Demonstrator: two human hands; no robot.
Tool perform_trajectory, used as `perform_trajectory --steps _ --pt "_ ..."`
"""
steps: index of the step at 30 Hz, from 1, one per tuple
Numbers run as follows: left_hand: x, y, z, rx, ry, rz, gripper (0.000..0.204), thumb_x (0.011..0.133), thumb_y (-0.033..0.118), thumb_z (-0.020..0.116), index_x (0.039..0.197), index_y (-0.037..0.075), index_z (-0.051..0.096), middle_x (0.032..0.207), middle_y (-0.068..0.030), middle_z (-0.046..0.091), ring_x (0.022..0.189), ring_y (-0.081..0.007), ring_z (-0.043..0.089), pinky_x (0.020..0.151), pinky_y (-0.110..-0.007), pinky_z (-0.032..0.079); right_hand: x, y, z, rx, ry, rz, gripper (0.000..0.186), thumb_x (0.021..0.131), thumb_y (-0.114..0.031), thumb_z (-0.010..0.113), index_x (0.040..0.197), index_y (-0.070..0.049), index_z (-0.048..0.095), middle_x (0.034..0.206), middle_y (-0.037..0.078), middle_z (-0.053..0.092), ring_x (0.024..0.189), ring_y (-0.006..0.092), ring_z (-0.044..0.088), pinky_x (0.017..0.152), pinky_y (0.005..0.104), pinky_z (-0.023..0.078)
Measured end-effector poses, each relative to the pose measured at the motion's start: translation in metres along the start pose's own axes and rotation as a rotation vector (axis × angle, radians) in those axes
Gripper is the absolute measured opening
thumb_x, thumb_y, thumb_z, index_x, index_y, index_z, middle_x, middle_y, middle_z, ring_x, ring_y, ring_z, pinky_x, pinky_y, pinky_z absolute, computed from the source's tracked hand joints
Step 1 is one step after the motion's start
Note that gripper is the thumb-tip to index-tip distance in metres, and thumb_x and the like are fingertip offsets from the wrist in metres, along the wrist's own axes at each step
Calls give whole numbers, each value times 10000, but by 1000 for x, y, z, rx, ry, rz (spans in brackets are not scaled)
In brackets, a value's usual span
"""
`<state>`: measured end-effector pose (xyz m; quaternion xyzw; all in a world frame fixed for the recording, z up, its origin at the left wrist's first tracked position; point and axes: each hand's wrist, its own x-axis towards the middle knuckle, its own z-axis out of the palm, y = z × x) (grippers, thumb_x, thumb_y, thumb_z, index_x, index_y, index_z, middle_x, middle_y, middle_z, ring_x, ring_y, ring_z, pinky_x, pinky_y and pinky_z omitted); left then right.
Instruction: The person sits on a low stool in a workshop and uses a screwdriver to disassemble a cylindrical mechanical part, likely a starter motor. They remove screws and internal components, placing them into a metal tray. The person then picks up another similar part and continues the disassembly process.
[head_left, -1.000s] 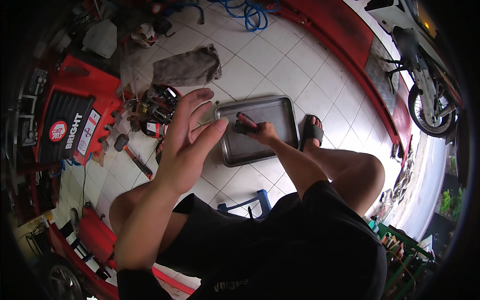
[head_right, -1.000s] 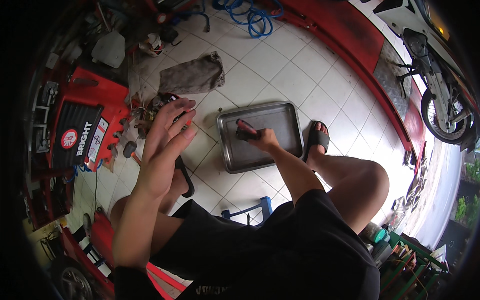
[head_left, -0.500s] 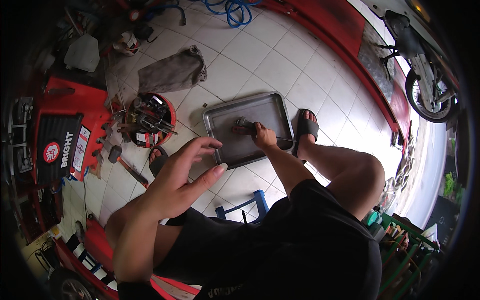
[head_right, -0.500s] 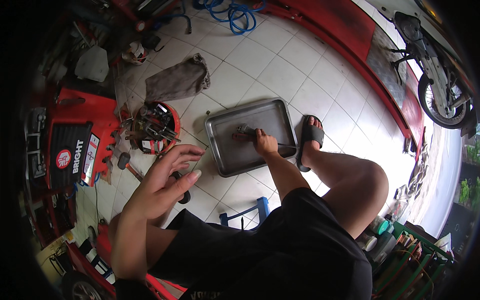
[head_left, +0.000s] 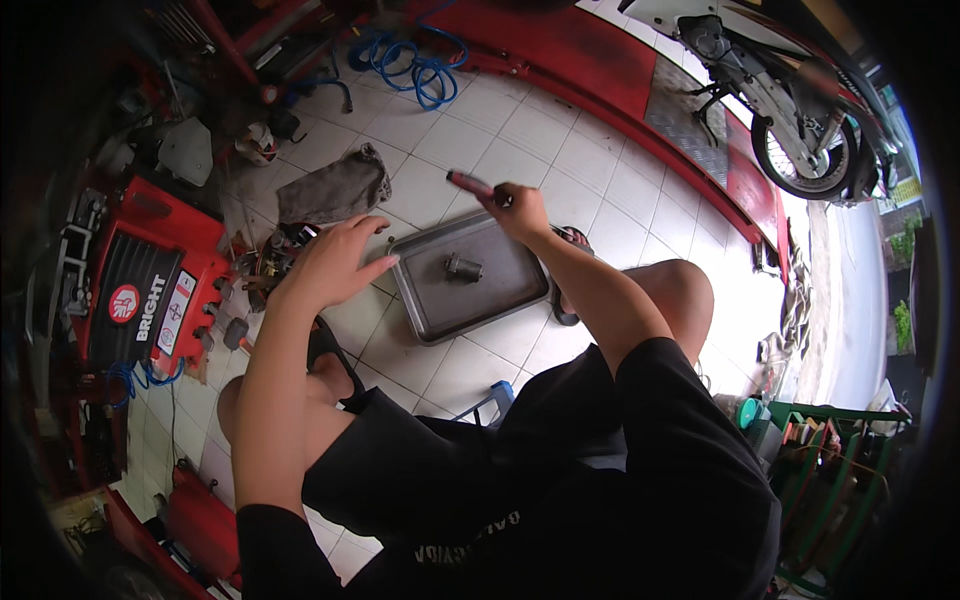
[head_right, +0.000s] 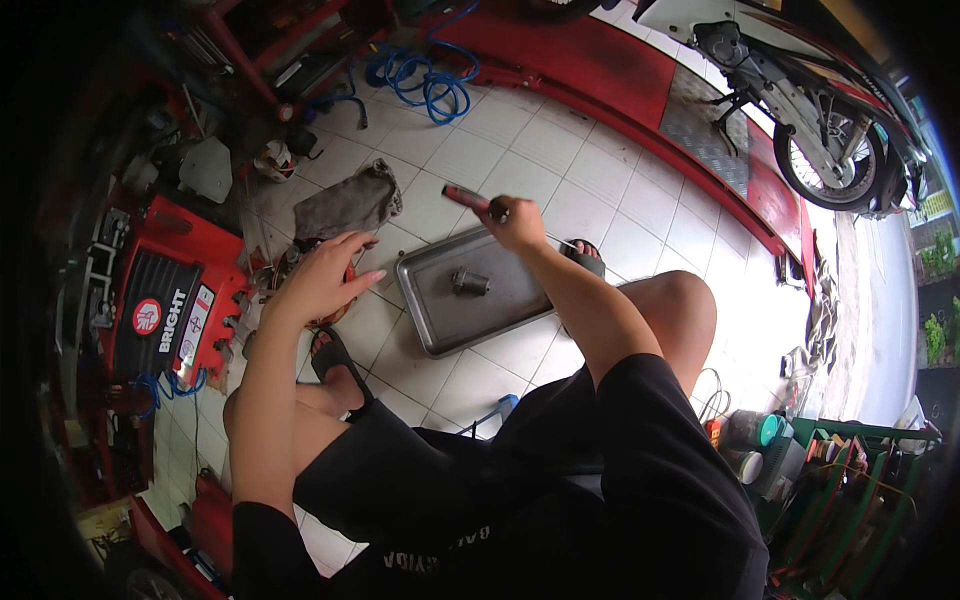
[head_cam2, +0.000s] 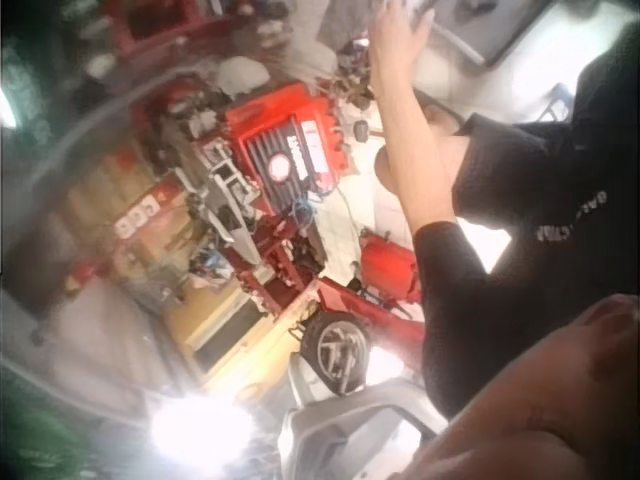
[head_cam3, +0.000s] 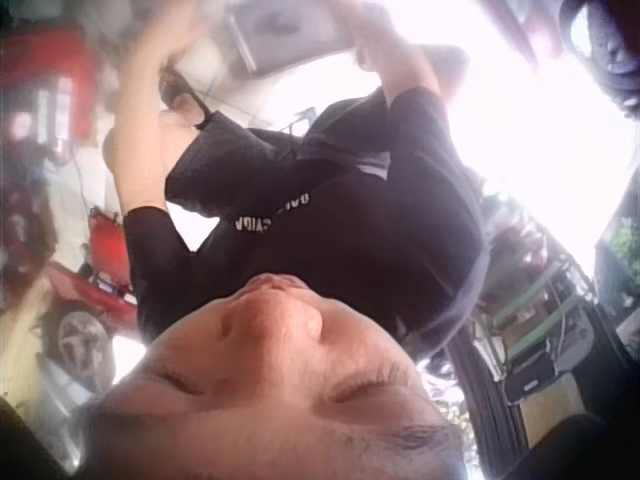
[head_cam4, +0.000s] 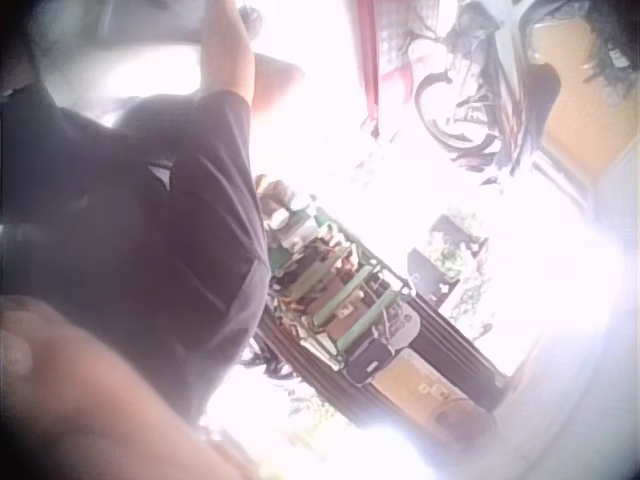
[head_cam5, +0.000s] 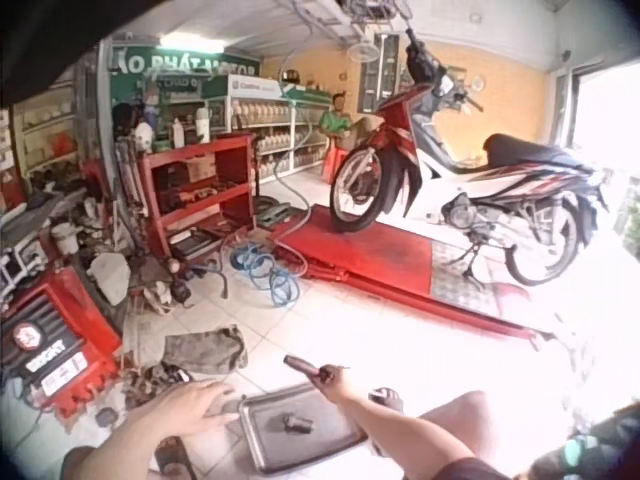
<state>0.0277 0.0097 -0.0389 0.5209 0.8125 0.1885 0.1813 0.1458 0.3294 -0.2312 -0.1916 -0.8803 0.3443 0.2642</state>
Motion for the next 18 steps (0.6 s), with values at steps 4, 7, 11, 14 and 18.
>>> perform_trajectory --steps 4,7,11,14,18 --pt "0 18 12 -130 163 26 436 918 291 724 1236 9 626 1171 -201 675 1082 -364 651 926 -418 521 53 -88 -65 46 437 -193 344 818 -377 819 836 -37 773 701 99 641 606 257 614 606 372 494" --pt "-15 8 21 -89 212 32 406 914 270 728 1211 7 643 1141 -186 688 1014 -327 665 868 -395 531 67 -143 -118 334 -29 169 352 881 -336 796 1014 -13 755 737 21 572 647 150 544 637 334 465" --pt "-24 8 26 -95 254 51 375 912 229 728 1201 3 648 1099 -169 700 923 -292 687 810 -379 543 56 -164 -166 982 -301 342 235 895 -109 699 1107 -29 632 790 31 588 605 140 542 549 319 466" --pt "-32 7 29 -125 215 -13 444 891 300 752 1214 10 656 1164 -173 699 1011 -301 696 883 -398 535 38 -158 -184 1196 -501 267 513 816 -47 610 1324 -43 542 1130 152 679 976 235 649 845 416 522" --pt "-32 15 31 -112 96 -136 444 932 350 705 1207 4 656 1147 -168 698 1005 -303 694 886 -397 537 37 -138 -191 1502 -727 199 715 724 -100 518 1437 -69 468 1503 241 504 1411 339 446 1143 529 313"
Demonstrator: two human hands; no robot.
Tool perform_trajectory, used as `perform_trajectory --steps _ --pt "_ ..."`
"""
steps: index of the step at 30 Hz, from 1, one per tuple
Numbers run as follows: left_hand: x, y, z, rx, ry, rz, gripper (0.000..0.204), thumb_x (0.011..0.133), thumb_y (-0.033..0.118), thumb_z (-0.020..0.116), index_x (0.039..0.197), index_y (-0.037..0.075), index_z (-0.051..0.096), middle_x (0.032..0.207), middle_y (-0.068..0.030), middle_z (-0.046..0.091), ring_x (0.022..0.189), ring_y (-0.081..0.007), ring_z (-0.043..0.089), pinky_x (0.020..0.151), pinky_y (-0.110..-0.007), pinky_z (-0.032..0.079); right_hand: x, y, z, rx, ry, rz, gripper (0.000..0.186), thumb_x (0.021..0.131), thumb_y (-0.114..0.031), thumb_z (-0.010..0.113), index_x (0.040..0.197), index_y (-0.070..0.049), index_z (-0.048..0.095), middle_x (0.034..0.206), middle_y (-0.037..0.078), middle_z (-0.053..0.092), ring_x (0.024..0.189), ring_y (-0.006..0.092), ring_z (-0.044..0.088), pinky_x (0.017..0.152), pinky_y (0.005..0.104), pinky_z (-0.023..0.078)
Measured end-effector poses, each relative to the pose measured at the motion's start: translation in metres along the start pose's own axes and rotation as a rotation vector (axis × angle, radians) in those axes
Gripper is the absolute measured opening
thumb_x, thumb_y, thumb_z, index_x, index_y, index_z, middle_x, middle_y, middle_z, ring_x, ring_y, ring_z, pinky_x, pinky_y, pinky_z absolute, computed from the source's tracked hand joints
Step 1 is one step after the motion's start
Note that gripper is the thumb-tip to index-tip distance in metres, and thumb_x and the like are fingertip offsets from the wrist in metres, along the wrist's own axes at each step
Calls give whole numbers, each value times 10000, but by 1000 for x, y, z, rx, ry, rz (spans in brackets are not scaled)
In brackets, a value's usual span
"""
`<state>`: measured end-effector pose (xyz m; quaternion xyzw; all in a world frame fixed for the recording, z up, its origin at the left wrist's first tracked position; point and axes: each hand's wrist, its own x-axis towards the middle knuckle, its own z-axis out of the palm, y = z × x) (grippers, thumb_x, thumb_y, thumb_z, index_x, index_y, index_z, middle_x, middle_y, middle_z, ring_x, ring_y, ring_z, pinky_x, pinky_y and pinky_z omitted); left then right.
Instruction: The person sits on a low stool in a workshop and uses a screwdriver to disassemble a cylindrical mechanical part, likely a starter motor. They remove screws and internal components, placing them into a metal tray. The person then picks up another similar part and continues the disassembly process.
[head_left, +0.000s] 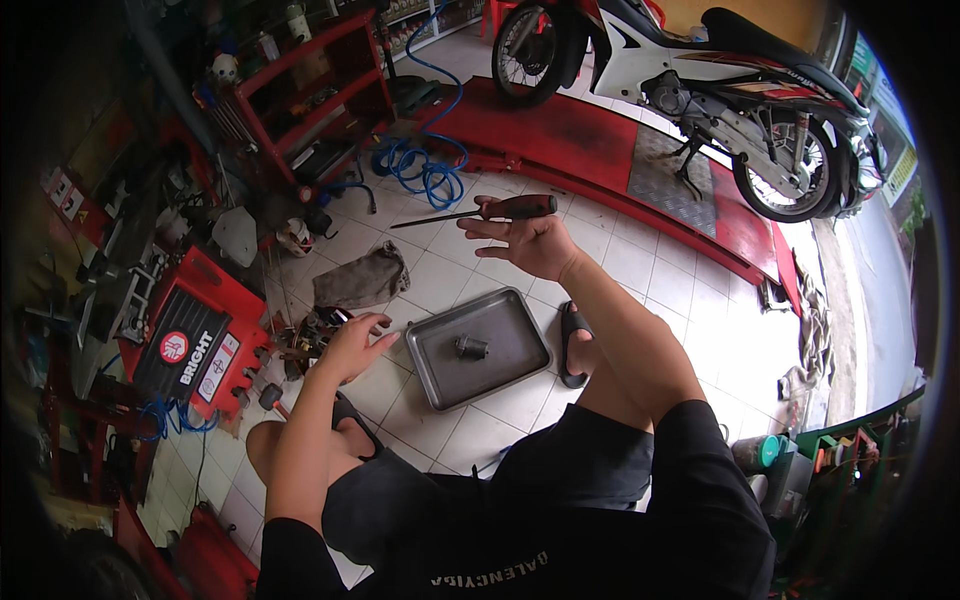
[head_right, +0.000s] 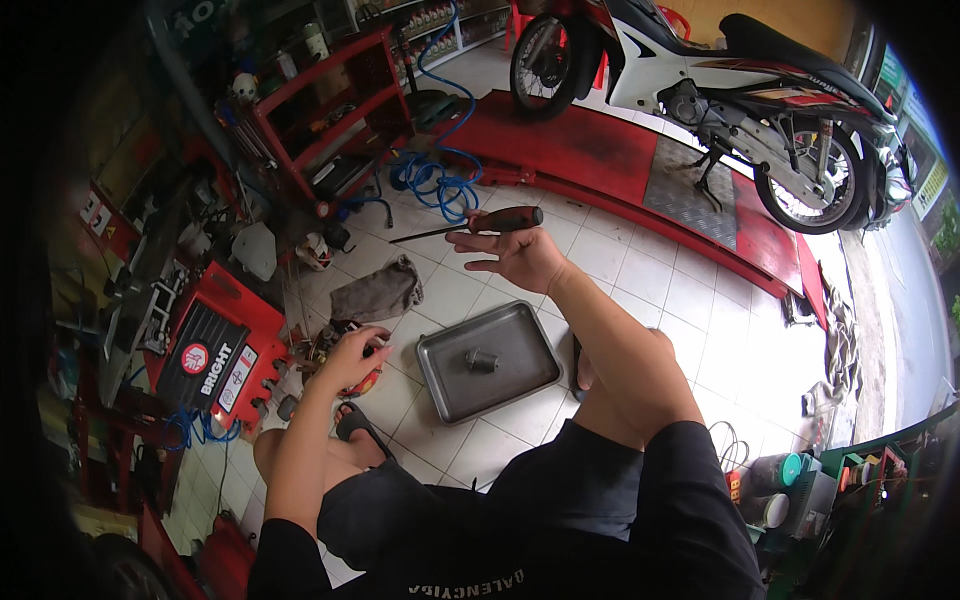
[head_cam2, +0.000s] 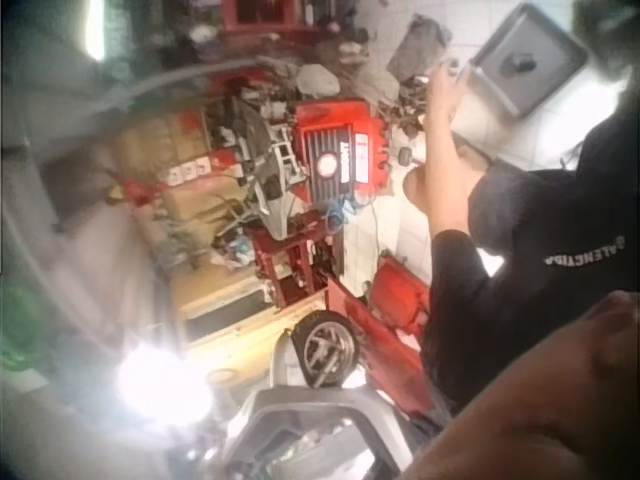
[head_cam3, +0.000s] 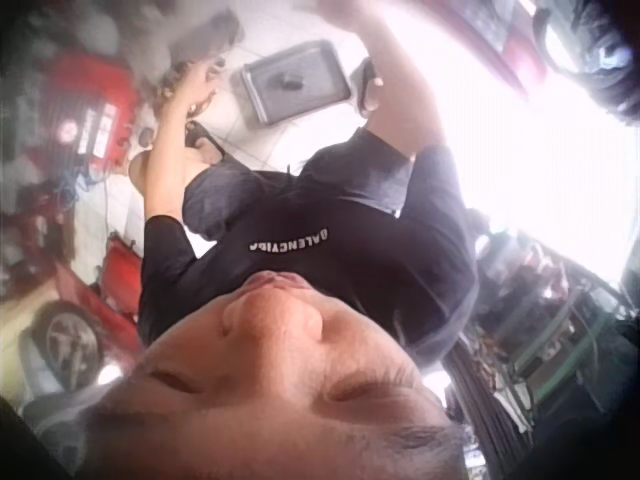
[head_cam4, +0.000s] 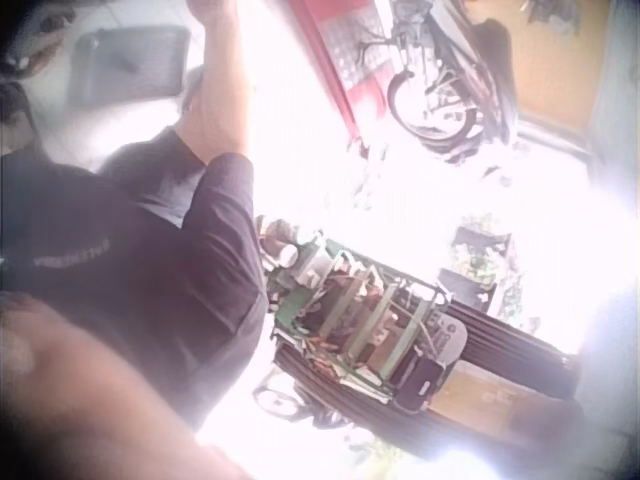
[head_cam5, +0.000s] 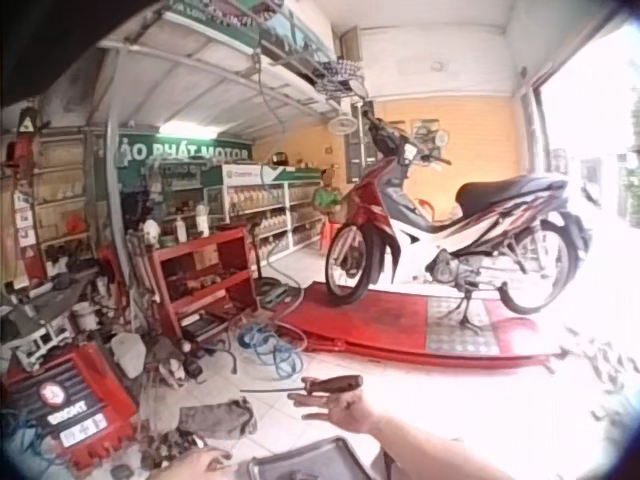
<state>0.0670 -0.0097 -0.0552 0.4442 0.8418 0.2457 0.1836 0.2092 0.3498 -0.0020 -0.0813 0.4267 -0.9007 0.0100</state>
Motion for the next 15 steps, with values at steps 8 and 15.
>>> perform_trajectory --steps 8,15 --pt "18 15 1 61 -121 16 493 952 393 680 1266 19 613 1221 -171 661 1075 -342 661 902 -410 532 23 8 -17 319 -308 -57 700 946 -369 461 1572 -77 341 1534 258 441 1486 426 317 1159 655 270" --pt "49 9 16 -14 -25 172 450 963 355 681 1245 11 616 1188 -148 680 1051 -341 681 909 -397 537 49 44 -36 50 82 85 383 975 26 594 1335 -39 482 1306 260 634 1065 316 689 1016 438 508"
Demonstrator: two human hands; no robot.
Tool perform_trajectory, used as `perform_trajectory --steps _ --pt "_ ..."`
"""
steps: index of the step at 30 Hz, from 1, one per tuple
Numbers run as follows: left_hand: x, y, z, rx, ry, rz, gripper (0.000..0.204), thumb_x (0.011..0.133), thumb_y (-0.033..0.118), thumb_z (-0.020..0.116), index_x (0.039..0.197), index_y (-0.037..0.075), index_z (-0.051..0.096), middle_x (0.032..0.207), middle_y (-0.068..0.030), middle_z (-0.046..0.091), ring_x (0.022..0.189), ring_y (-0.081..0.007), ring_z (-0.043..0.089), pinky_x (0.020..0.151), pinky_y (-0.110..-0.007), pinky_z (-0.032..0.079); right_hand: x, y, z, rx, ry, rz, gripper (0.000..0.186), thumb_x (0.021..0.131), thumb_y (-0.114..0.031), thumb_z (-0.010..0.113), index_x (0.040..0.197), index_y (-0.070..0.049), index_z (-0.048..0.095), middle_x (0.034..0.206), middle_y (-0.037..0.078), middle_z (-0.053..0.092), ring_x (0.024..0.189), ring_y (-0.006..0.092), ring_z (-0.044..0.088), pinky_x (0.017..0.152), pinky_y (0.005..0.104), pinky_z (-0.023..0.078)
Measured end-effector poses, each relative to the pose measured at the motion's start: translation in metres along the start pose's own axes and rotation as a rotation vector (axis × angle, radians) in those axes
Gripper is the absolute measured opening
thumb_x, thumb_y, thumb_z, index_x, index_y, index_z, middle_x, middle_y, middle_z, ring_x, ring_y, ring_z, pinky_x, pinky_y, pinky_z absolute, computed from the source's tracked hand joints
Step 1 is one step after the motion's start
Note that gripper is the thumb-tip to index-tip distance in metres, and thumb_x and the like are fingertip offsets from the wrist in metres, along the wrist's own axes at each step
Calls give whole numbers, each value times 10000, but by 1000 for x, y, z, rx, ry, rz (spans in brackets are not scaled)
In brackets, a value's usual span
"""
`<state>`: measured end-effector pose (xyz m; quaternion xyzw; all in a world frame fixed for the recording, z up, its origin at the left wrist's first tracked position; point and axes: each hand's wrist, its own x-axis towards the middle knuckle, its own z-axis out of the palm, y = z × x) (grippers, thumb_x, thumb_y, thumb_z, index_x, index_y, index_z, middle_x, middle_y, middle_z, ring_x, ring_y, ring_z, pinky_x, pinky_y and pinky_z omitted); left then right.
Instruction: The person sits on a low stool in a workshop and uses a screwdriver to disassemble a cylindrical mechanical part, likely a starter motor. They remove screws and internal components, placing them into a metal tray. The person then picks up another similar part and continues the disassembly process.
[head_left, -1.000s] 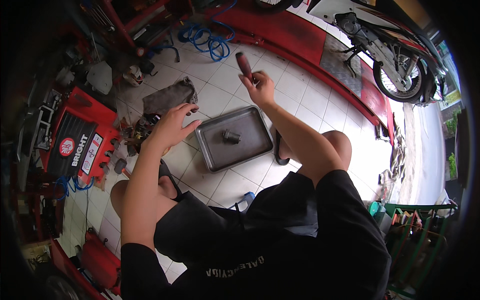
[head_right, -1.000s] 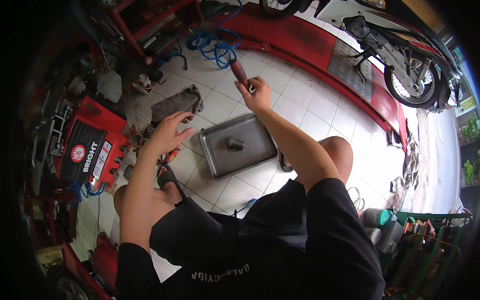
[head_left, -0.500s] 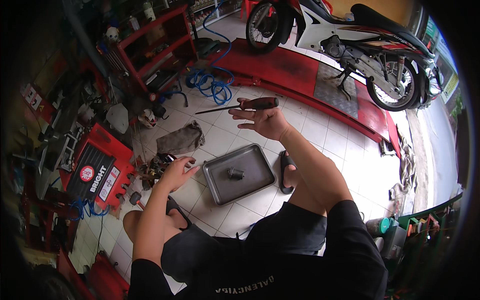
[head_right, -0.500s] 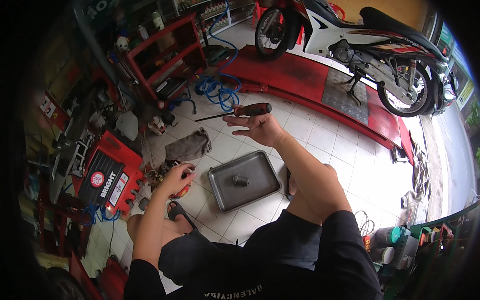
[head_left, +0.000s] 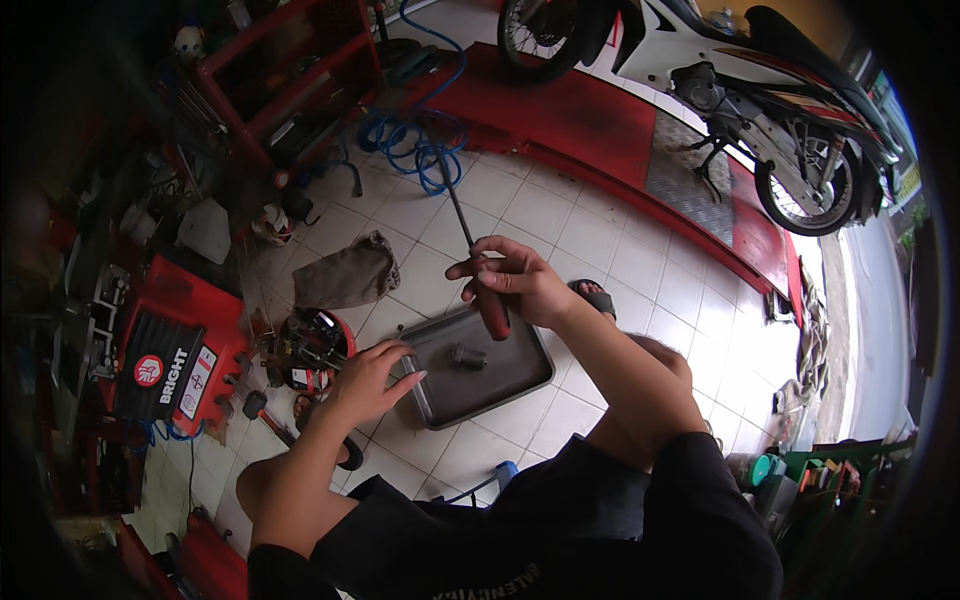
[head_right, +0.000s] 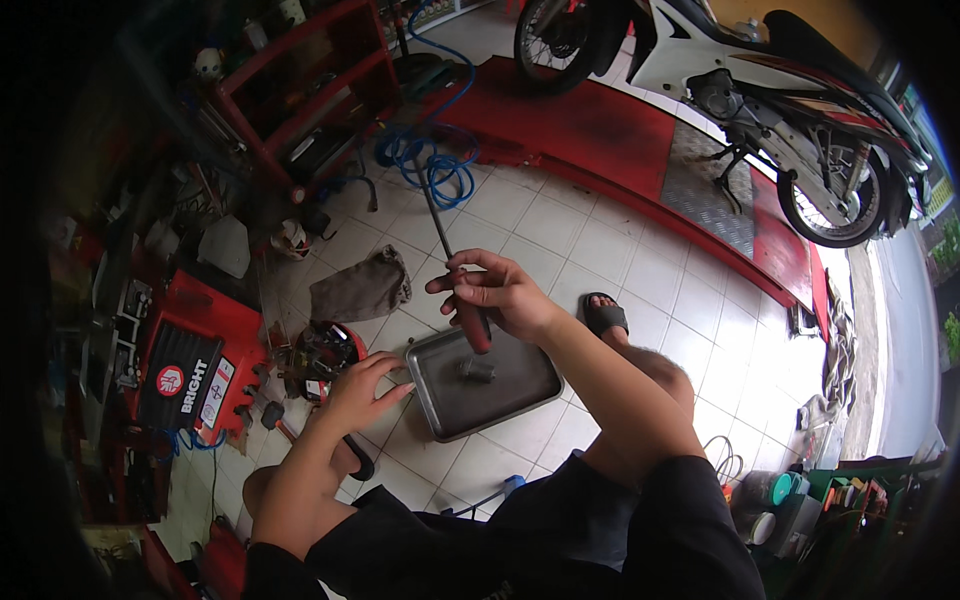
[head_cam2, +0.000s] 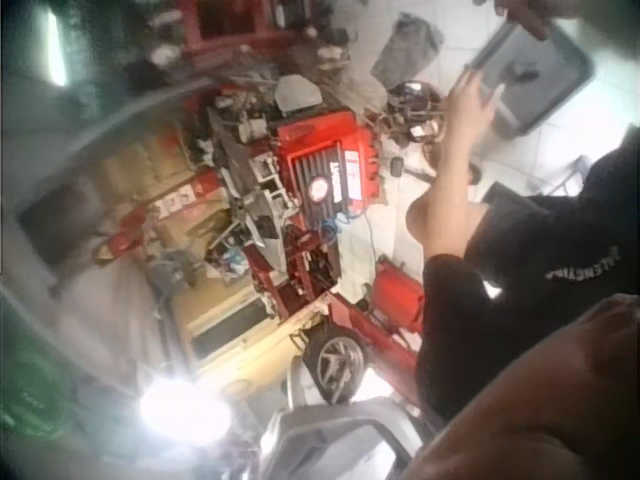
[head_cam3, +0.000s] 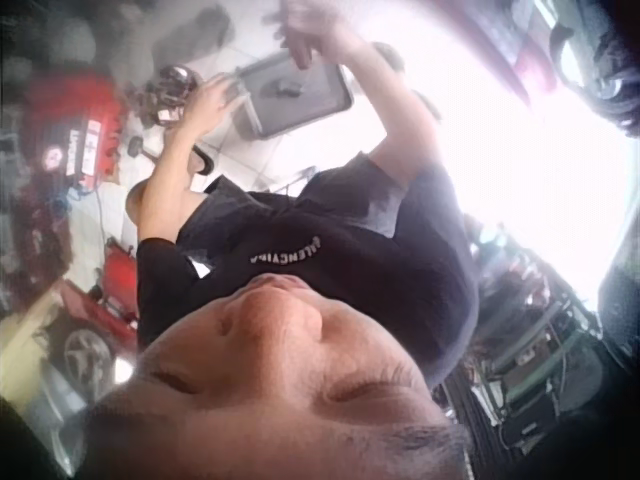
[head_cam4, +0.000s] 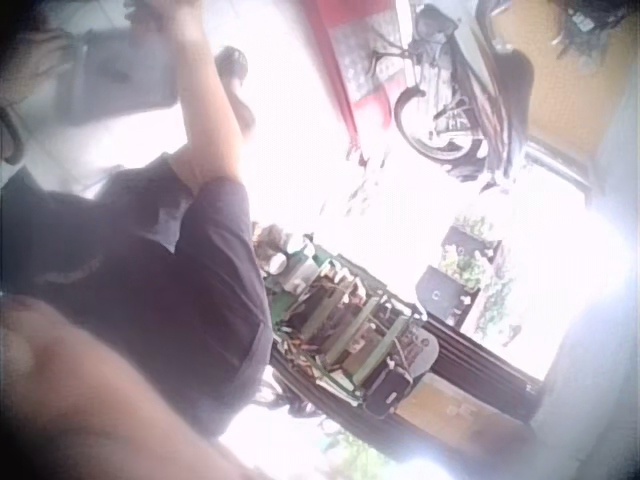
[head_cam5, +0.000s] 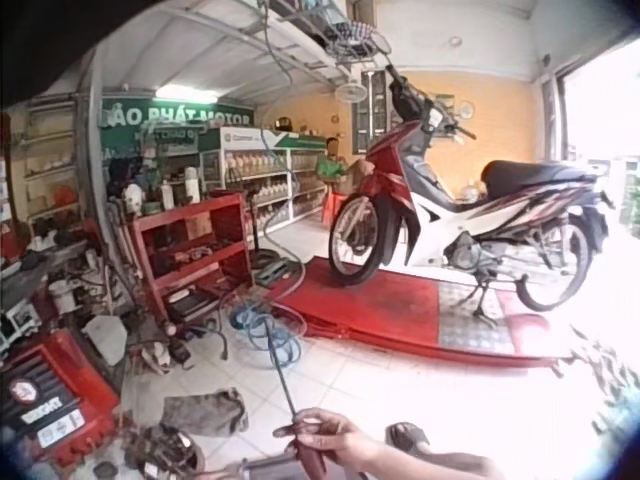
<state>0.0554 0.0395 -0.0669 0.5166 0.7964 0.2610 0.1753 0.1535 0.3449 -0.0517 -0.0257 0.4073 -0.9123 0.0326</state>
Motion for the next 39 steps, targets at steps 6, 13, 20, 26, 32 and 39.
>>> perform_trajectory --steps 6,13,20,26,32,39 --pt "21 -4 32 -722 20 -183 405 991 300 685 1245 -7 614 1109 -123 705 1028 -212 689 887 -346 540 6 60 -1 -278 122 65 655 957 43 626 1454 -66 213 1384 280 580 1297 338 584 1089 469 455" --pt "1 -18 47 -928 -159 -381 288 962 173 729 1141 -51 693 1010 -75 730 958 -129 671 891 -298 526 4 85 20 -386 164 184 392 994 -153 676 1331 9 559 1263 143 679 1258 227 594 1087 383 450" --pt "-10 -33 40 -1029 -153 -377 255 950 195 749 1042 -43 747 867 -63 741 844 -80 648 799 -256 524 2 87 13 -363 284 320 521 1030 -373 624 1378 11 575 1237 116 671 1181 214 622 974 383 512" --pt "-5 -25 21 -885 -168 -369 256 958 193 732 1051 -45 745 886 -54 746 849 -81 647 810 -257 517 2 87 13 -244 314 316 440 1029 -369 629 1245 11 673 1107 91 718 1050 175 662 903 338 530" --pt "-1 -29 21 -1161 -117 -409 253 971 170 713 1077 -58 737 923 -75 741 894 -103 652 878 -280 503 16 64 7 -363 361 257 414 1048 -289 600 1272 57 642 1106 124 728 1028 203 696 943 349 542" --pt "8 -20 23 -1066 -146 -459 261 978 187 696 1083 -51 718 950 -90 729 927 -151 665 902 -309 499 20 62 -12 -356 418 147 367 984 -297 707 1147 32 724 978 89 753 915 148 701 817 300 555"
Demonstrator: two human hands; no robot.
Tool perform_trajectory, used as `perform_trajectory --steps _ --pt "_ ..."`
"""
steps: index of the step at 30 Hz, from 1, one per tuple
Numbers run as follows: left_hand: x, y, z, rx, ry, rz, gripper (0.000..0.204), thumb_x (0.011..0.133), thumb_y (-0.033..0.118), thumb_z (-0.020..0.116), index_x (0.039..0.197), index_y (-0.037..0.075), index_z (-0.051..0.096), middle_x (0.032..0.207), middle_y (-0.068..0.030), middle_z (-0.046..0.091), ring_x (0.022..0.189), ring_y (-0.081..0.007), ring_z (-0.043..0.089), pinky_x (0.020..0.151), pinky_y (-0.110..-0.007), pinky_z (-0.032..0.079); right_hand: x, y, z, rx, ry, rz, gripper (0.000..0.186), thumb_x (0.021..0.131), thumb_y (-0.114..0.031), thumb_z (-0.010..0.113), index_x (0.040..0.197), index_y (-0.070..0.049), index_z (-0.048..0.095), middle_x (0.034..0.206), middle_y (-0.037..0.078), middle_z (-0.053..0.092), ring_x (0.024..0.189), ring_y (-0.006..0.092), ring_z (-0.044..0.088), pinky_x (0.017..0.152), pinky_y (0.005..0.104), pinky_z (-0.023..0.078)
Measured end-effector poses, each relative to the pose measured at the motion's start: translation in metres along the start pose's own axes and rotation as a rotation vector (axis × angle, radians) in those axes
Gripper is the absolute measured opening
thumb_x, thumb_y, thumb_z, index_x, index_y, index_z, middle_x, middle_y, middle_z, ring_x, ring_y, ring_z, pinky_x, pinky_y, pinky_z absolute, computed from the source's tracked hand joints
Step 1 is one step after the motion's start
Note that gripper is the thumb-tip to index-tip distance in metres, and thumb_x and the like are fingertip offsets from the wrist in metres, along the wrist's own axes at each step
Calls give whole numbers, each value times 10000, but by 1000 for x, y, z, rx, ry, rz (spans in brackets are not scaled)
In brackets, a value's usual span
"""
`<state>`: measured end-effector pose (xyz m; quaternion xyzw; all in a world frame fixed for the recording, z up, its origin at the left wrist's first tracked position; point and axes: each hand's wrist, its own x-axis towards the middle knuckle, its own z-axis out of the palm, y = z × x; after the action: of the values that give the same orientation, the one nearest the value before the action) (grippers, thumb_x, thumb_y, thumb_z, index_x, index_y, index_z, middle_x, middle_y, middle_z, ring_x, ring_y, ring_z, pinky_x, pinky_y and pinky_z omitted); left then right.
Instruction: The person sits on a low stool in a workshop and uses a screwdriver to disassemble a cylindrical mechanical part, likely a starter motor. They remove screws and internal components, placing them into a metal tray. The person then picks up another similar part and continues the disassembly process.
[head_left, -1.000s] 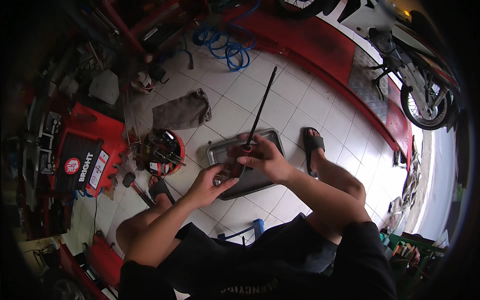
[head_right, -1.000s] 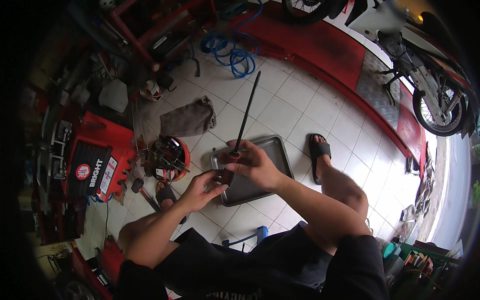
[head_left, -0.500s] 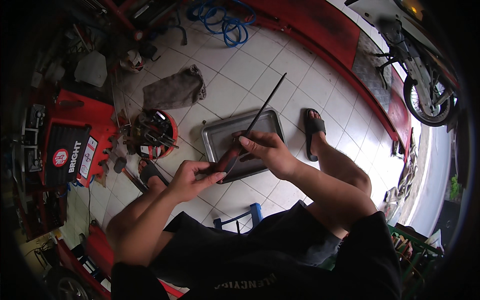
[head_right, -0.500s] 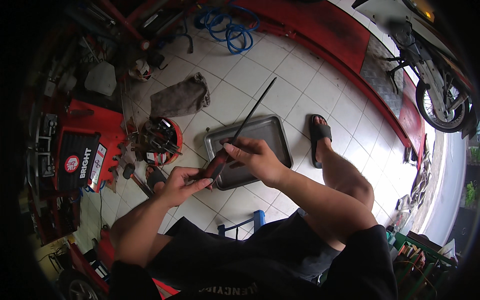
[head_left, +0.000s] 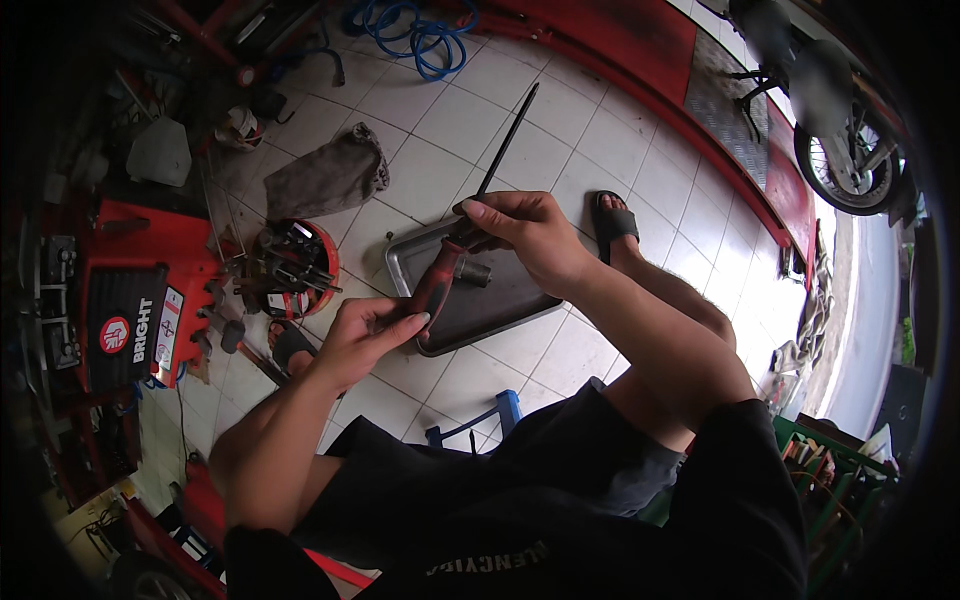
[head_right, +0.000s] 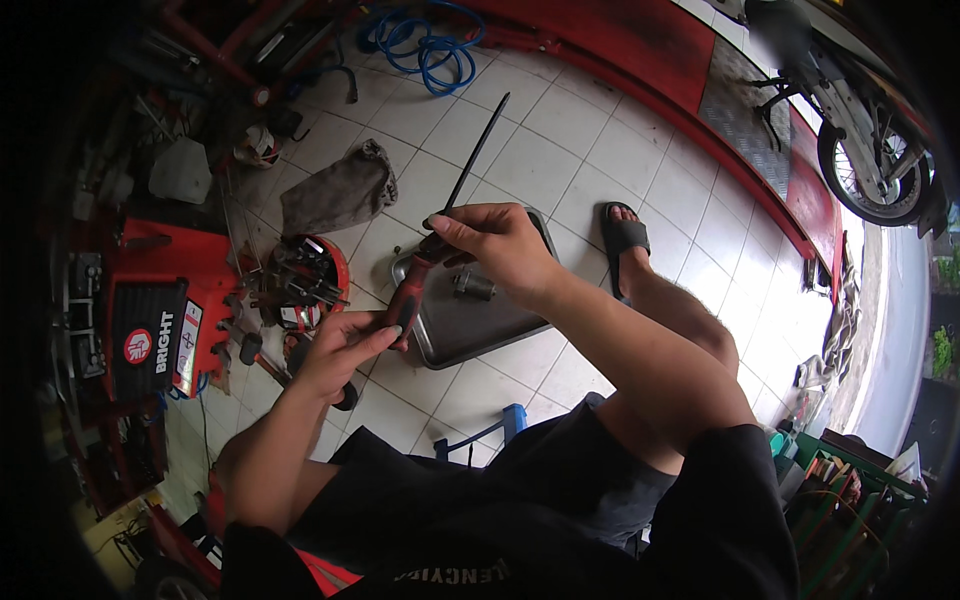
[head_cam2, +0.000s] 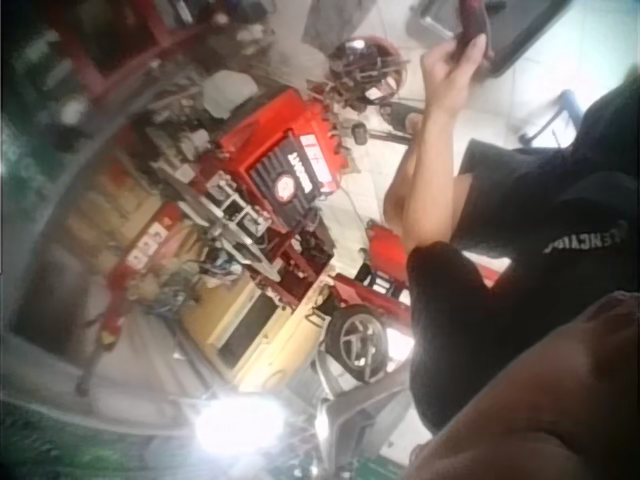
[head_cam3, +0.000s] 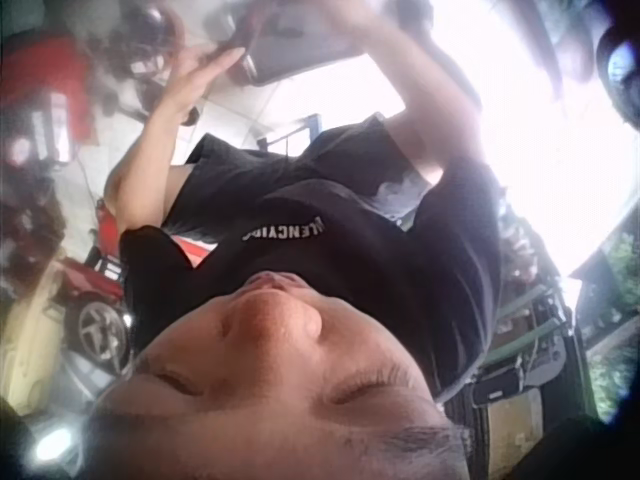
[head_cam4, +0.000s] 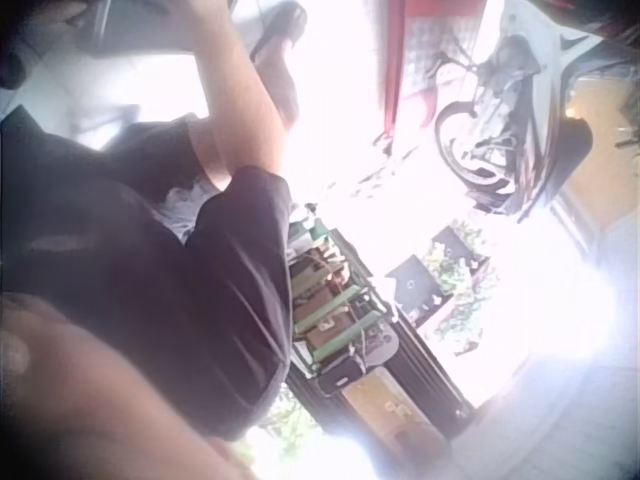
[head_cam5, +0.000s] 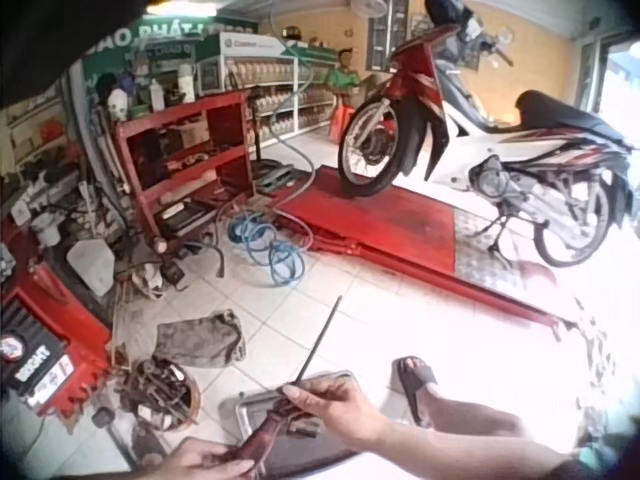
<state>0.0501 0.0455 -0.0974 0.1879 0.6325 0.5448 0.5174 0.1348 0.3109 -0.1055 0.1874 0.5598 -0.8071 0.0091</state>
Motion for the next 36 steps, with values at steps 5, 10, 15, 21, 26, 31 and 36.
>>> perform_trajectory --steps 5,10,15,21,26,31,36 --pt "8 -1 8 78 66 14 343 969 267 726 1132 -33 699 956 -45 722 886 -106 644 842 -265 492 -4 4 1 -91 22 -20 321 976 -270 721 1076 34 748 924 90 758 861 133 708 789 284 557" --pt "15 4 14 468 190 195 388 954 312 741 1142 -22 680 934 -97 728 858 -156 669 817 -306 512 -12 2 1 -106 -9 -35 295 978 -249 719 1029 39 756 889 83 757 824 119 703 776 275 555" --pt "21 2 7 521 237 257 390 938 295 755 1162 -15 677 943 -135 744 859 -178 685 818 -326 521 -14 -2 4 -125 12 -71 298 983 -252 713 1020 42 754 874 86 753 814 123 704 767 278 557" --pt "20 1 6 520 220 239 384 926 274 771 1158 -21 688 949 -131 751 865 -158 681 826 -312 521 -16 0 4 -162 22 -61 305 985 -260 708 1016 41 753 860 87 750 810 126 704 763 279 554" --pt "18 1 6 479 216 233 396 922 258 776 1183 -28 690 965 -122 758 875 -133 671 834 -303 519 -15 0 6 -184 21 -57 309 986 -265 707 1013 39 755 859 90 751 808 126 704 751 276 549" --pt "17 -1 3 479 225 252 386 921 240 777 1190 -24 692 972 -124 759 883 -131 675 836 -303 519 -15 -5 13 -181 25 -65 315 983 -273 710 1015 38 757 854 89 753 804 122 702 742 275 544" --pt "16 1 4 491 223 257 378 918 227 779 1188 -24 693 971 -127 760 874 -133 678 833 -307 520 -11 1 9 -185 26 -60 311 986 -269 706 1017 36 757 855 86 750 802 122 705 740 277 547"
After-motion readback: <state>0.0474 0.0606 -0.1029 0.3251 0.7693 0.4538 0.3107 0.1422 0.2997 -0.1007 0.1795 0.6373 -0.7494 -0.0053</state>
